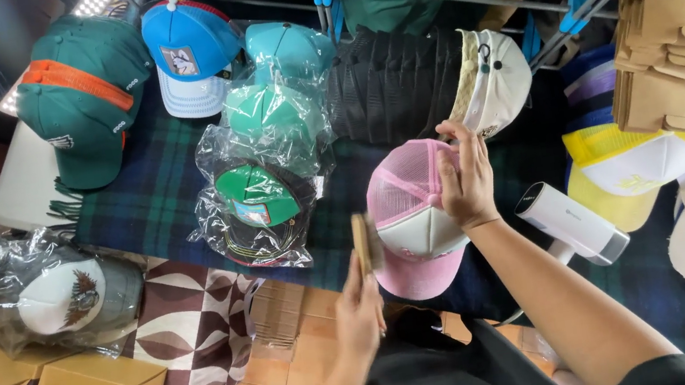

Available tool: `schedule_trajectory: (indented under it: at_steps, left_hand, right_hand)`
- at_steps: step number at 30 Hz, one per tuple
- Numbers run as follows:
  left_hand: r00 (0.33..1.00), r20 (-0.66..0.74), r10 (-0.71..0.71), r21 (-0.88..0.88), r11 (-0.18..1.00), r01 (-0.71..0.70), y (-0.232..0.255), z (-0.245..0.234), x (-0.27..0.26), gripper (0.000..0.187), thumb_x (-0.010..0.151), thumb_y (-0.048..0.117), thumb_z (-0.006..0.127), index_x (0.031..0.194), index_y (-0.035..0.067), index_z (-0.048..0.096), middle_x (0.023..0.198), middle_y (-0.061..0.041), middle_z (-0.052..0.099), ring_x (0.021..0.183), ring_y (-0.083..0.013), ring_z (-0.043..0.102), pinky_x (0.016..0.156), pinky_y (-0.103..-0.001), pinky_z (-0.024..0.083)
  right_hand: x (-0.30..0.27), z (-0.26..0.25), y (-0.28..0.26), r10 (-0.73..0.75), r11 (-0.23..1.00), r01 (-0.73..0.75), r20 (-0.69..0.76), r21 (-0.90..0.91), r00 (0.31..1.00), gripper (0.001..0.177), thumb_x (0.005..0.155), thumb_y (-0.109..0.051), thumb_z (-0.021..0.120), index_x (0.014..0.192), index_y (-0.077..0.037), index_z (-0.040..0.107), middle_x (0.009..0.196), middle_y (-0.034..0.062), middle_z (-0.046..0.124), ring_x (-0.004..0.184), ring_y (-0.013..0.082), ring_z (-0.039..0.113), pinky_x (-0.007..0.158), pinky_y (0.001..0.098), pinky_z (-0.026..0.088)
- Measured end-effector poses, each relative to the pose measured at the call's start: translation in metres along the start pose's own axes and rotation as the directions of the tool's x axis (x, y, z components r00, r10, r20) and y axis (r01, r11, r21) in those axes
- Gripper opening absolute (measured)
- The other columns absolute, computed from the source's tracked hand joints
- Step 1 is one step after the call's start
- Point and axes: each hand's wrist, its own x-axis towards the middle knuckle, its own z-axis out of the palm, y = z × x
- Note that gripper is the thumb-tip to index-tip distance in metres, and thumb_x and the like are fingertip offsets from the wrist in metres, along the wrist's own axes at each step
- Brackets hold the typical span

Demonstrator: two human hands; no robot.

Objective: Cleaning and shaping baseball caps using a handheld steamer and a brush on a wooden head form.

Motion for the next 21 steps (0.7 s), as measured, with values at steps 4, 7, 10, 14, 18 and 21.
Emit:
schedule_trajectory:
  at_steps: [4, 7, 10, 14, 18, 21]
  left_hand:
    - [0.927, 0.241, 0.287, 0.397, 0.842, -0.365, -0.076, -0.032, -0.053, 0.049, 0.095, 0.018, 0.061, 0.141, 0.003, 0.058, 0.144, -0.014, 0.062, 0.134, -0.0188, 0.059, 0.113, -0.029, 0.04]
    - [0.823, 0.473, 0.316, 0.734, 0.375, -0.566, -0.108, -0.02, -0.047, 0.054, 0.1, 0.033, 0.059, 0.151, 0.037, 0.046, 0.082, -0.003, 0.071, 0.063, -0.025, 0.068, 0.051, -0.041, 0.053]
    - [0.696, 0.538, 0.476, 0.721, 0.167, -0.672, -0.074, 0.033, -0.023, 0.06, 0.095, 0.021, 0.066, 0.15, 0.037, 0.05, 0.059, 0.0, 0.044, 0.041, -0.0266, 0.048, 0.037, -0.043, 0.036]
    - [0.812, 0.569, -0.126, 0.822, 0.058, -0.567, -0.073, 0.1, 0.003, 0.063, 0.094, 0.01, 0.054, 0.154, 0.029, 0.045, 0.069, -0.008, 0.063, 0.055, -0.031, 0.062, 0.042, -0.045, 0.047]
    - [0.691, 0.694, 0.203, 0.696, 0.058, -0.716, -0.073, 0.066, 0.004, 0.059, 0.091, 0.013, 0.065, 0.145, 0.035, 0.057, 0.059, -0.002, 0.06, 0.043, -0.0276, 0.057, 0.035, -0.047, 0.043]
    - [0.883, 0.456, -0.108, 0.872, 0.253, -0.419, 0.054, 0.026, -0.053, 0.055, 0.097, 0.045, 0.048, 0.149, 0.057, 0.036, 0.102, -0.001, 0.066, 0.093, -0.0338, 0.066, 0.076, -0.045, 0.048]
  right_hand:
    - [0.0, 0.002, 0.003, -0.05, 0.999, 0.05, 0.018, -0.011, 0.999, 0.039, 0.105, -0.024, 0.04, 0.132, 0.0, 0.054, 0.125, 0.0175, 0.062, 0.113, 0.0355, 0.06, 0.103, 0.047, 0.045]
    - [0.0, 0.002, 0.004, -0.027, 0.999, 0.029, 0.058, -0.036, 0.998, 0.033, 0.107, -0.025, 0.04, 0.126, -0.003, 0.057, 0.117, 0.0143, 0.065, 0.107, 0.0323, 0.063, 0.096, 0.0448, 0.049]
    - [0.0, 0.006, 0.008, -0.08, 0.995, 0.083, 0.063, -0.053, 0.995, 0.03, 0.107, -0.022, 0.043, 0.122, -0.002, 0.061, 0.118, 0.0124, 0.068, 0.106, 0.0336, 0.062, 0.094, 0.0445, 0.05]
    - [-0.003, 0.008, 0.015, -0.071, 0.986, 0.089, 0.122, -0.144, 0.99, 0.029, 0.1, -0.025, 0.05, 0.114, -0.007, 0.068, 0.119, 0.0091, 0.07, 0.111, 0.031, 0.062, 0.101, 0.0457, 0.045]
    - [-0.003, 0.008, 0.018, -0.147, 0.978, 0.162, 0.11, -0.134, 0.983, 0.025, 0.093, -0.02, 0.056, 0.109, -0.007, 0.07, 0.118, 0.0083, 0.071, 0.106, 0.0295, 0.063, 0.099, 0.044, 0.047]
    - [-0.003, 0.008, 0.018, -0.159, 0.971, 0.175, 0.11, -0.163, 0.981, 0.021, 0.092, -0.017, 0.059, 0.106, -0.008, 0.071, 0.118, 0.0061, 0.071, 0.108, 0.0292, 0.062, 0.099, 0.0442, 0.047]
